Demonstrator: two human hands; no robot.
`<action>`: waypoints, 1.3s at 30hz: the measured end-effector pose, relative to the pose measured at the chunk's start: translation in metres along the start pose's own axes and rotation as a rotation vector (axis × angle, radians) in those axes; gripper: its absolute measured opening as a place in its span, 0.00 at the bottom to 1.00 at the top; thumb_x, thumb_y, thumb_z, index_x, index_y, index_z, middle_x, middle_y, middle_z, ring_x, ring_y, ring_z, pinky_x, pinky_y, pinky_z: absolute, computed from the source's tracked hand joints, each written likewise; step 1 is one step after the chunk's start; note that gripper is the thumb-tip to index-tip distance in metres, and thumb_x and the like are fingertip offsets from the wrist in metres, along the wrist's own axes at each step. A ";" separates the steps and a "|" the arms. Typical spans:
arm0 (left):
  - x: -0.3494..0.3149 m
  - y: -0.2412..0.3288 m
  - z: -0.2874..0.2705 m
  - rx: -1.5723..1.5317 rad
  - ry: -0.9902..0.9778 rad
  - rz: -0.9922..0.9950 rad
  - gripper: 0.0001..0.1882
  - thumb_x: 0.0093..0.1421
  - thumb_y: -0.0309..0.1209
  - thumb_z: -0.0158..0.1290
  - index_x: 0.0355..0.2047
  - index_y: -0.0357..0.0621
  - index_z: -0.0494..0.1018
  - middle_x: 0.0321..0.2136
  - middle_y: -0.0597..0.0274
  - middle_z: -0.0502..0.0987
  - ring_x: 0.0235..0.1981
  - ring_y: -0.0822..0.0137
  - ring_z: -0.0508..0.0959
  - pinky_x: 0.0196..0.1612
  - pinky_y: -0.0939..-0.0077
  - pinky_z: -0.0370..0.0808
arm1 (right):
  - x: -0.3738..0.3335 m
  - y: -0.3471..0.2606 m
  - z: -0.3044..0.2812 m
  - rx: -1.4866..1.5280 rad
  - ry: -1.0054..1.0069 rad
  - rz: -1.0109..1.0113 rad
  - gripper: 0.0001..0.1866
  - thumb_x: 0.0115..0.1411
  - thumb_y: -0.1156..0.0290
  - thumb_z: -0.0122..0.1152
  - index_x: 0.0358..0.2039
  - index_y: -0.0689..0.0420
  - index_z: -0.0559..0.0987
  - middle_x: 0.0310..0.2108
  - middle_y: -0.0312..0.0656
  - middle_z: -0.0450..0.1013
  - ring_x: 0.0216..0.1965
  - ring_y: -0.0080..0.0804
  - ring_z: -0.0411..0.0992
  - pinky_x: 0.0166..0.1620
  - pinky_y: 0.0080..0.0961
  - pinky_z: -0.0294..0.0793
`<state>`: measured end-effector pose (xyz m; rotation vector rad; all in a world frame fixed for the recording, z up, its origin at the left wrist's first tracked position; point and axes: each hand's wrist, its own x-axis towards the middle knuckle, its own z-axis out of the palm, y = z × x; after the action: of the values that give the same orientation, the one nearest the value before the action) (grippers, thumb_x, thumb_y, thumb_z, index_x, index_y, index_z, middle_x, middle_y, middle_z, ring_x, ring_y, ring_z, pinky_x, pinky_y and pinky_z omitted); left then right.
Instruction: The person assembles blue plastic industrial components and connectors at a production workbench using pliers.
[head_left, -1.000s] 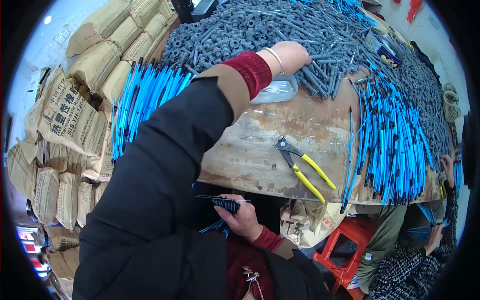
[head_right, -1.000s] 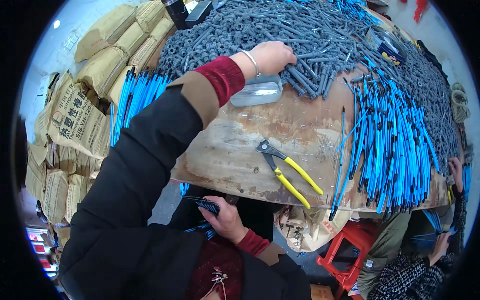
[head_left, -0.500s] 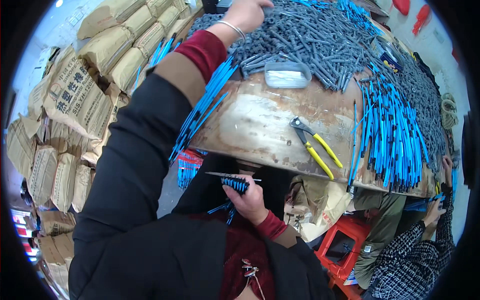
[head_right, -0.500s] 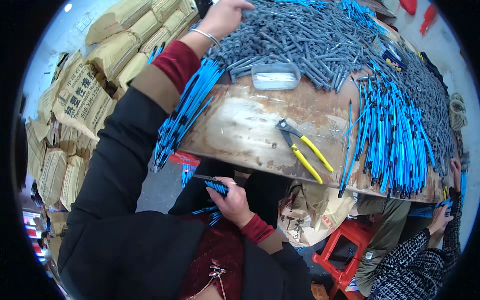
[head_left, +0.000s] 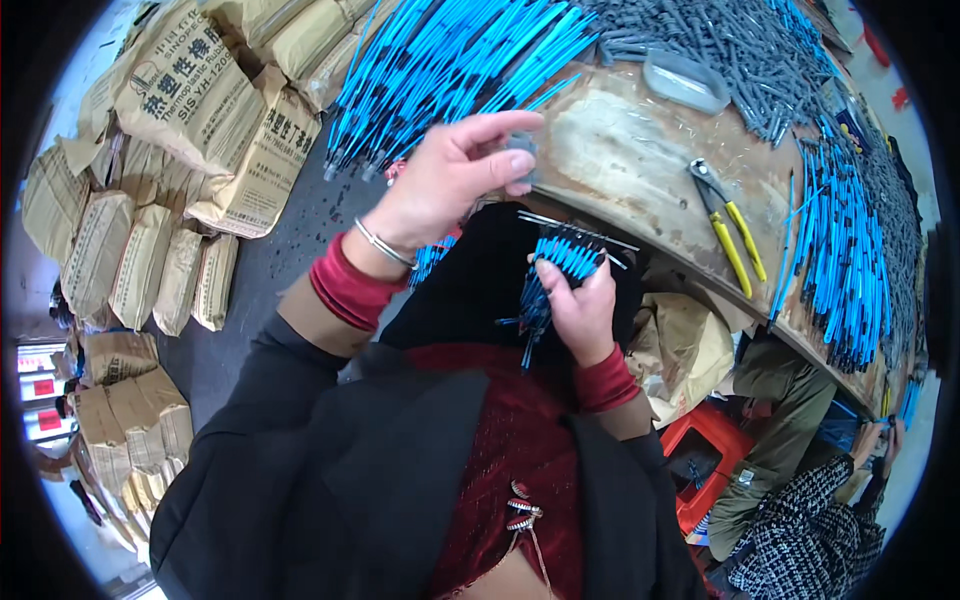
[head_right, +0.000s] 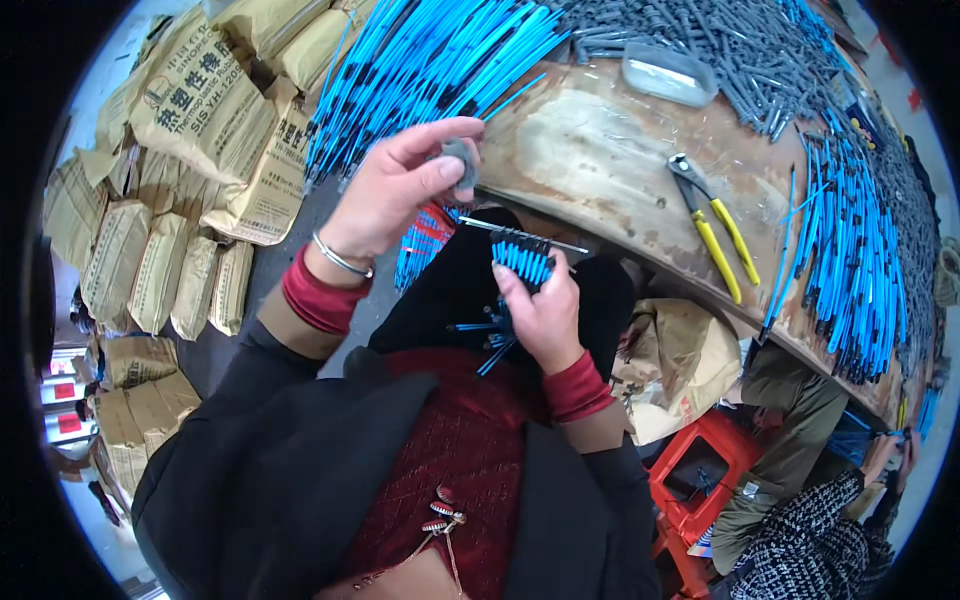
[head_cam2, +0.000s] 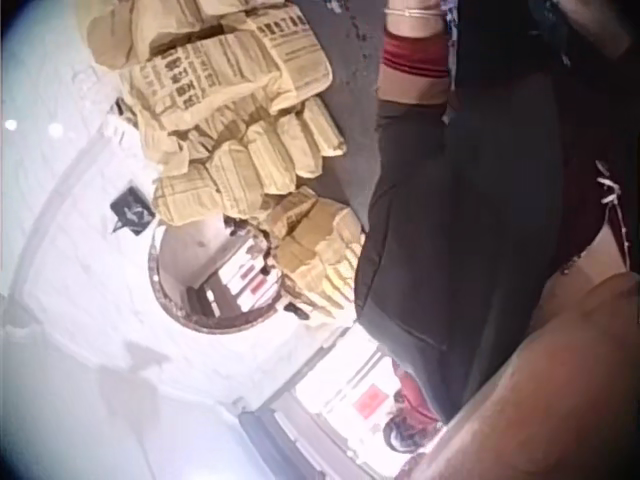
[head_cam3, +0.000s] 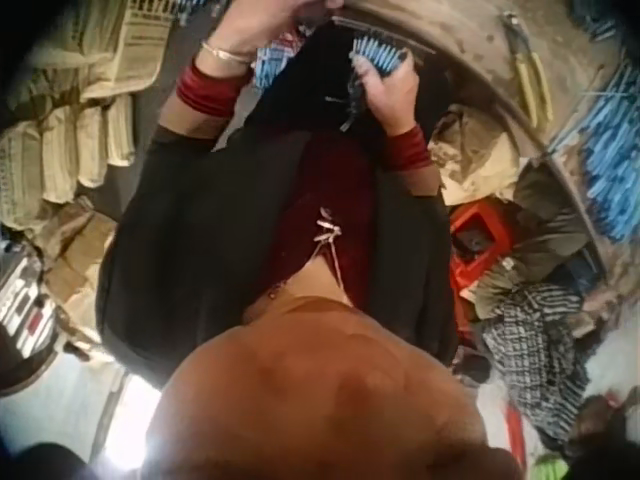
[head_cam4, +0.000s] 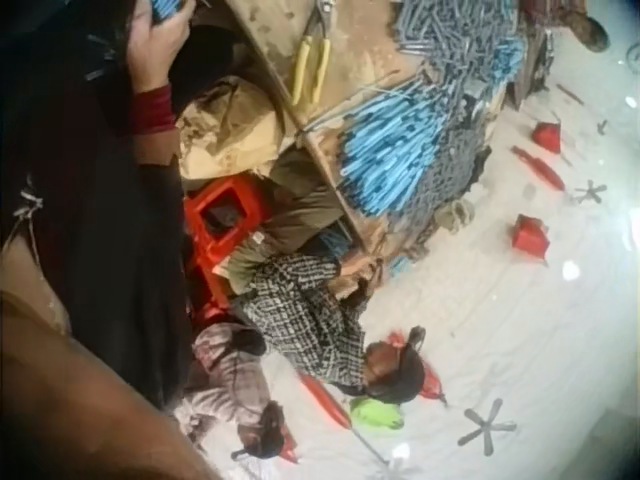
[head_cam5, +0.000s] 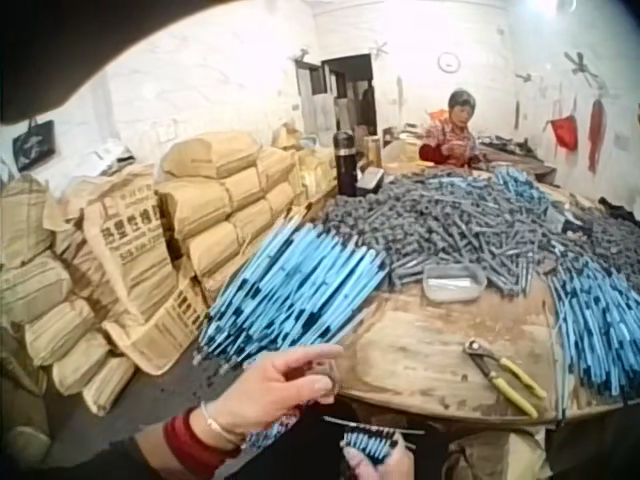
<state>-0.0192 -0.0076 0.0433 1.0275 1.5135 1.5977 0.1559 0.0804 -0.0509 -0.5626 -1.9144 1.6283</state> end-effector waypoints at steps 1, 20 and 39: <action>-0.006 -0.014 0.000 -0.119 0.018 -0.028 0.19 0.60 0.29 0.50 0.52 0.39 0.66 0.37 0.61 0.75 0.33 0.72 0.76 0.36 0.79 0.75 | 0.001 -0.001 0.002 -0.001 -0.003 0.008 0.10 0.54 0.74 0.60 0.35 0.64 0.72 0.29 0.40 0.77 0.30 0.23 0.74 0.36 0.19 0.72; -0.013 -0.055 -0.013 -0.650 -0.124 -0.092 0.21 0.61 0.27 0.48 0.55 0.38 0.63 0.41 0.54 0.75 0.36 0.67 0.77 0.38 0.78 0.74 | 0.006 0.007 0.014 -0.054 -0.019 -0.045 0.15 0.56 0.75 0.58 0.41 0.64 0.66 0.31 0.42 0.77 0.33 0.24 0.75 0.39 0.20 0.72; -0.010 -0.044 -0.004 -0.537 -0.051 -0.133 0.17 0.59 0.26 0.51 0.49 0.37 0.70 0.31 0.66 0.75 0.31 0.76 0.74 0.36 0.81 0.73 | 0.008 0.004 0.014 -0.120 -0.003 -0.072 0.15 0.56 0.74 0.59 0.41 0.63 0.66 0.31 0.42 0.77 0.33 0.25 0.75 0.39 0.20 0.72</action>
<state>-0.0199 -0.0147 -0.0014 0.6445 1.0066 1.7314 0.1404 0.0762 -0.0550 -0.5327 -2.0207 1.4780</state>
